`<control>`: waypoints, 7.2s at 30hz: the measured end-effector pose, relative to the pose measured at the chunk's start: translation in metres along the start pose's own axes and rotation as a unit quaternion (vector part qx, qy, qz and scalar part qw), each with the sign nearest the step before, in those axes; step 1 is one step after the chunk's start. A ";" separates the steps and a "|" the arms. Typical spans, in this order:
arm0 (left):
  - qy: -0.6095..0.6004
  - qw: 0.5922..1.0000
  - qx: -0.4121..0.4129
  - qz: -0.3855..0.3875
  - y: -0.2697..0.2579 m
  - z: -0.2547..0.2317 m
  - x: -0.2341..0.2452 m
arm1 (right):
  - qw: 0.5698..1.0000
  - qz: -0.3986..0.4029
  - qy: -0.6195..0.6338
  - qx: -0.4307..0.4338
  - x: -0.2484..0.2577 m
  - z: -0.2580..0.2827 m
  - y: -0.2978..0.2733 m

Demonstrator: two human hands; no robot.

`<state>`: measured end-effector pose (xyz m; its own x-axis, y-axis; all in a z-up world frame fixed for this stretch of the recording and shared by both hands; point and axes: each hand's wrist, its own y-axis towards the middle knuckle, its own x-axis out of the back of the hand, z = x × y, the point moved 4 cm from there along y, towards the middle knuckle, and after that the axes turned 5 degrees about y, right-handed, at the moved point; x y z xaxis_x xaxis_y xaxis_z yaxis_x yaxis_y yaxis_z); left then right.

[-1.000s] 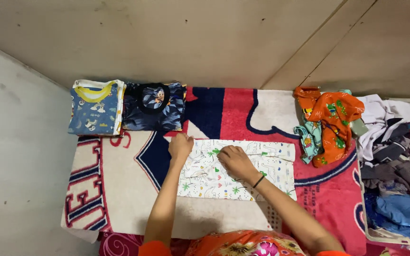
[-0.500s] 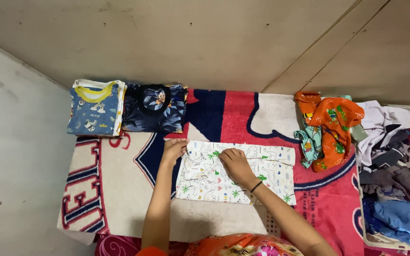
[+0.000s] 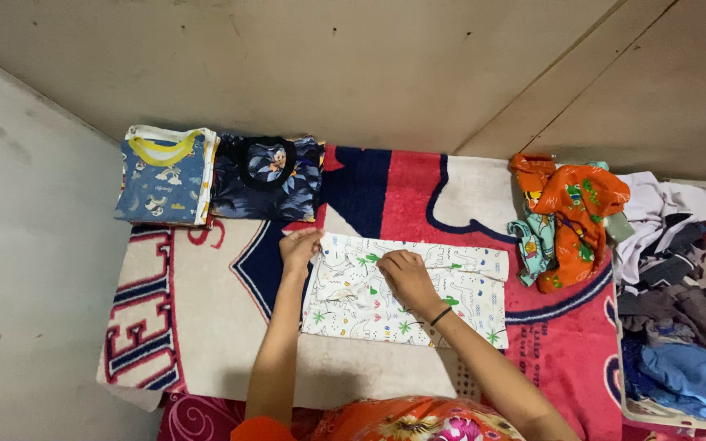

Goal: The person folds several small garments one by one on a patterned blanket. They smooth each item, fold the sides and ends, and place the finished pieces into a growing stack on the left side of the frame.

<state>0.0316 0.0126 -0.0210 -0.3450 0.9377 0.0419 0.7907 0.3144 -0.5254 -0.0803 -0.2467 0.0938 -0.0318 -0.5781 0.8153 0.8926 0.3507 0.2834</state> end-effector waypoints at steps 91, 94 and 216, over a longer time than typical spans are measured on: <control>0.216 0.940 -0.169 0.204 -0.058 -0.045 0.003 | 0.970 -0.069 -0.122 -0.200 0.119 -0.139 -0.082; 0.321 0.913 -0.183 0.172 -0.077 -0.058 -0.001 | 0.956 -0.072 -0.167 -0.229 0.106 -0.114 -0.070; 0.384 0.366 -0.841 0.104 -0.179 -0.134 -0.065 | 0.937 0.082 0.306 -0.145 0.061 0.101 -0.038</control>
<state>-0.0196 -0.0853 0.1840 -0.4567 0.5285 0.7156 0.1742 -0.7357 0.6545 -0.1616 -0.2211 0.1837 0.3021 -0.8793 0.3682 0.9502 0.3089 -0.0420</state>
